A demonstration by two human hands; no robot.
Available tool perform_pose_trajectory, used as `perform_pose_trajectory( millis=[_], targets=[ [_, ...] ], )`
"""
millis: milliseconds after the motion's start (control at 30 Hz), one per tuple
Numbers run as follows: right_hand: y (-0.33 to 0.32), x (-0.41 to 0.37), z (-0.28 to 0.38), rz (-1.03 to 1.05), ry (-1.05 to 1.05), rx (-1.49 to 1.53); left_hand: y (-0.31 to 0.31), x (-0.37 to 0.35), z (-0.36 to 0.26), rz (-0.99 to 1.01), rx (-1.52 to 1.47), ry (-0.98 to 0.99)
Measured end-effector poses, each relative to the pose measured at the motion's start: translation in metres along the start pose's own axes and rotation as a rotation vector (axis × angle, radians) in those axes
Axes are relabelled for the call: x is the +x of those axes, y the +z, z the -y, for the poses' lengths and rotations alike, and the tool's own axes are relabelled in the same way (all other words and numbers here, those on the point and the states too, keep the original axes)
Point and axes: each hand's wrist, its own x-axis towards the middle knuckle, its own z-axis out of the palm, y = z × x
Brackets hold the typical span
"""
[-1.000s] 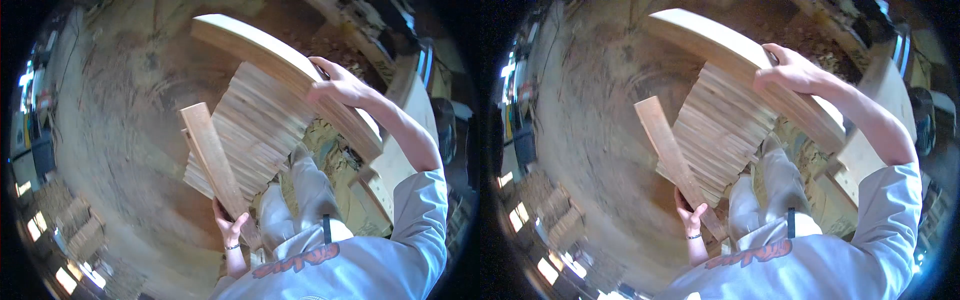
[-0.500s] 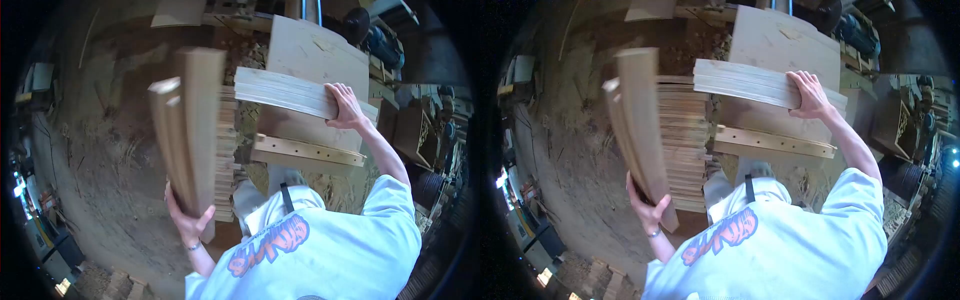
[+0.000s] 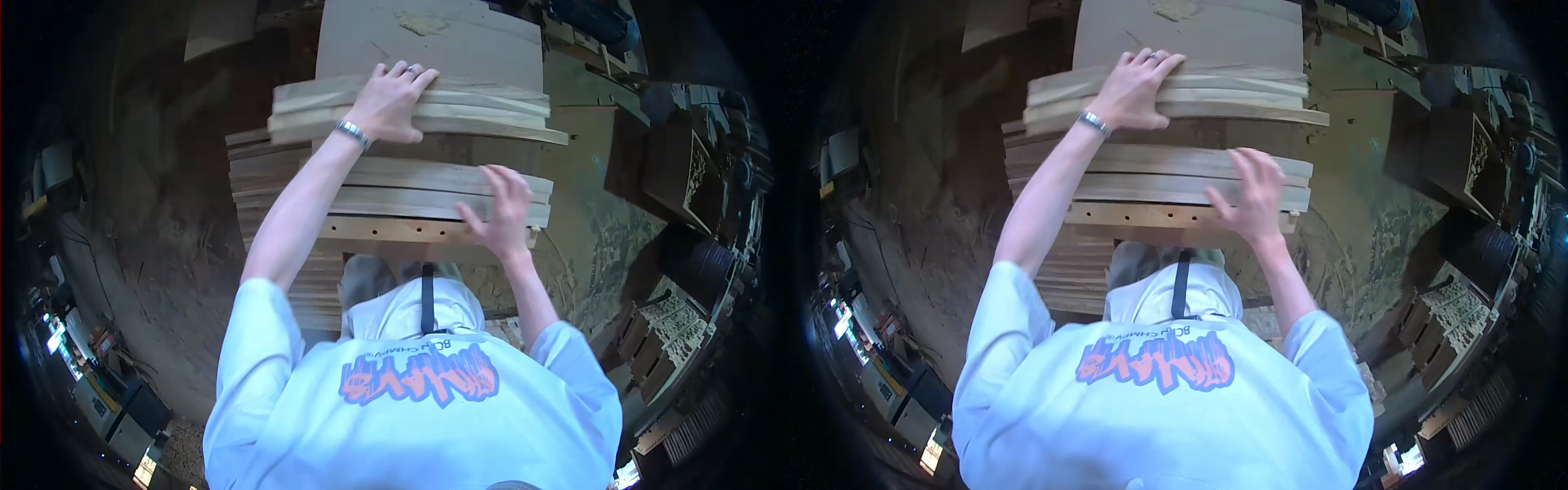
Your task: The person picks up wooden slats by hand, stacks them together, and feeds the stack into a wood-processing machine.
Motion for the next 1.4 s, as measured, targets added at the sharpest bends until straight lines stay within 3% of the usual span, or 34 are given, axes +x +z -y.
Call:
perform_pose_trajectory(
  millis=[133, 200, 267, 333, 400, 467, 533, 633, 733, 767, 900, 1000, 1067, 1133, 1200, 1400],
  targets=[
    [-0.016, -0.05, -0.043, -0.331, 0.542, -0.254, 0.029, -0.002, 0.001, 0.042, 0.004, 0.017],
    [-0.003, -0.076, -0.089, -0.231, 0.809, 0.175, 0.011, -0.039, 0.0, -0.238, -0.026, -0.091],
    [-0.015, -0.081, -0.105, 0.049, 0.998, 0.591, -0.011, -0.102, 0.013, -0.428, -0.045, -0.427],
    [-0.024, -0.081, -0.107, 0.097, 0.988, 0.707, 0.004, -0.191, 0.052, -0.462, -0.066, -0.713],
    [-0.028, -0.087, -0.111, 0.012, 1.048, 0.981, 0.015, -0.241, 0.055, -0.29, -0.846, -1.065],
    [-0.021, -0.099, -0.125, 0.041, 1.033, 1.043, 0.029, -0.252, 0.047, -0.297, -1.345, -1.018],
    [-0.019, -0.103, -0.128, -0.013, 1.028, 1.164, 0.033, -0.253, 0.041, -0.347, -1.318, -1.056],
    [-0.021, -0.103, -0.138, 0.064, 1.017, 1.176, 0.037, -0.255, 0.037, -0.421, -1.49, -1.036],
    [-0.025, -0.099, -0.143, 0.155, 0.975, 1.23, 0.036, -0.258, 0.041, -0.374, -1.608, -1.038],
    [-0.028, -0.097, -0.144, 0.223, 0.973, 1.227, 0.036, -0.26, 0.041, -0.37, -1.607, -1.039],
    [-0.033, -0.082, -0.13, 0.178, 1.029, 1.262, 0.034, -0.264, 0.045, -0.284, -1.646, -1.028],
    [-0.031, -0.075, -0.147, 0.34, 1.054, 1.162, 0.03, -0.258, 0.05, -0.247, -1.673, -1.003],
    [-0.029, -0.055, -0.127, 0.146, 1.011, 1.155, 0.028, -0.246, 0.067, -0.201, -1.683, -1.023],
    [-0.023, -0.058, -0.149, 0.22, 0.958, 0.999, 0.037, -0.236, 0.082, -0.252, -1.59, -1.013],
    [-0.024, -0.056, -0.158, 0.311, 0.962, 0.954, 0.032, -0.223, 0.086, -0.156, -1.305, -1.04],
    [-0.029, -0.054, -0.143, 0.269, 1.061, 1.055, 0.03, -0.231, 0.073, -0.272, -1.325, -1.037]
  ],
)
